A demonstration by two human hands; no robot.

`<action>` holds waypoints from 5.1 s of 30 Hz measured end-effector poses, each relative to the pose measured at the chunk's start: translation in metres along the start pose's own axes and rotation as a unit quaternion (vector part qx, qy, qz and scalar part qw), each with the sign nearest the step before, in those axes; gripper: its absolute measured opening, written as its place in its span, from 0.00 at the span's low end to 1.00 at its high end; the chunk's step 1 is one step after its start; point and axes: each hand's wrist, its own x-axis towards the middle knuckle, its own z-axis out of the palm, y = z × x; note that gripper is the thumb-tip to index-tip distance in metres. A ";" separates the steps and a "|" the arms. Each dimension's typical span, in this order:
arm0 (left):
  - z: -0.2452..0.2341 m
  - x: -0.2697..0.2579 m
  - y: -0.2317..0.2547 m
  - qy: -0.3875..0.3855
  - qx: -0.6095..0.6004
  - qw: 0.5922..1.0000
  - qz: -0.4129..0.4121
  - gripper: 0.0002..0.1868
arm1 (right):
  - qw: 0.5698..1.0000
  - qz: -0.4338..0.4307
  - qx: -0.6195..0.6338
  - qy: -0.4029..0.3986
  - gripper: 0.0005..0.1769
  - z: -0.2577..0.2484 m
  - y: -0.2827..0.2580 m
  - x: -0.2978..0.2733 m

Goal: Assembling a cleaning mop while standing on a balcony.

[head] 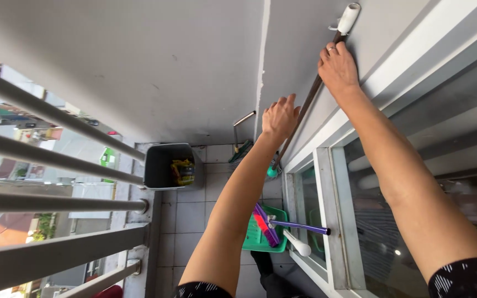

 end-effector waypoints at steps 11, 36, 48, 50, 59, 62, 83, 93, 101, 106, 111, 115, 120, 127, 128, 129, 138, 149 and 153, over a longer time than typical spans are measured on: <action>0.075 0.038 0.020 0.028 -0.110 0.993 0.004 0.36 | 0.997 -0.076 -0.016 -0.004 0.06 -0.055 0.023 -0.027; 0.098 -0.021 -0.025 0.134 -0.228 0.960 0.093 0.15 | 0.985 -0.149 -0.081 0.007 0.09 -0.142 -0.036 -0.072; 0.092 -0.078 -0.080 0.059 -0.136 0.988 0.051 0.08 | 0.970 -0.186 -0.135 0.077 0.09 -0.210 -0.066 -0.102; 0.095 -0.088 -0.086 0.094 -0.128 0.984 0.076 0.08 | 0.970 -0.189 -0.134 0.080 0.09 -0.218 -0.071 -0.106; 0.058 -0.140 -0.093 0.096 -0.123 0.984 0.089 0.09 | 0.969 -0.190 -0.123 0.104 0.08 -0.257 -0.087 -0.125; 0.050 -0.160 -0.097 0.094 -0.128 0.984 0.078 0.10 | 0.967 -0.198 -0.106 0.117 0.08 -0.264 -0.099 -0.130; 0.036 -0.244 -0.156 0.193 -0.055 0.978 0.057 0.05 | 0.947 -0.206 -0.077 0.235 0.07 -0.332 -0.140 -0.151; 0.032 -0.285 -0.170 0.232 -0.023 0.971 0.061 0.05 | 0.936 -0.215 -0.039 0.275 0.08 -0.342 -0.168 -0.164; 0.037 -0.319 -0.168 0.184 -0.042 0.982 -0.006 0.04 | 0.924 -0.217 -0.031 0.313 0.10 -0.367 -0.172 -0.193; 0.030 -0.332 -0.155 0.236 -0.038 0.971 0.028 0.08 | 0.923 -0.228 -0.026 0.309 0.09 -0.367 -0.175 -0.204; 0.011 -0.343 -0.131 0.239 -0.140 0.961 -0.019 0.17 | 0.917 -0.208 0.042 0.338 0.09 -0.357 -0.180 -0.205; 0.017 -0.340 -0.124 0.270 -0.058 0.961 0.028 0.15 | 0.910 -0.230 0.066 0.338 0.08 -0.349 -0.180 -0.211; 0.011 -0.349 -0.106 0.251 -0.048 0.967 -0.001 0.16 | 0.912 -0.228 0.021 0.341 0.09 -0.358 -0.172 -0.217; 0.020 -0.353 -0.109 0.276 -0.028 0.960 -0.033 0.16 | 0.908 -0.243 0.042 0.340 0.08 -0.358 -0.181 -0.217; 0.021 -0.355 -0.110 0.283 -0.047 0.957 -0.050 0.16 | 0.908 -0.243 0.033 0.339 0.07 -0.363 -0.181 -0.220; 0.023 -0.358 -0.110 0.290 -0.066 0.952 -0.066 0.16 | 0.909 -0.244 0.025 0.337 0.07 -0.367 -0.181 -0.223; 0.041 -0.384 -0.126 0.277 0.126 0.950 -0.072 0.23 | 0.853 -0.289 0.223 0.374 0.06 -0.416 -0.181 -0.250; 0.029 -0.440 -0.108 0.315 -0.161 0.924 -0.146 0.13 | 0.693 -0.193 0.602 0.348 0.18 -0.445 -0.143 -0.287; 0.027 -0.454 -0.093 0.316 -0.188 0.920 -0.135 0.12 | 0.603 -0.143 0.767 0.168 0.14 -0.424 -0.164 -0.300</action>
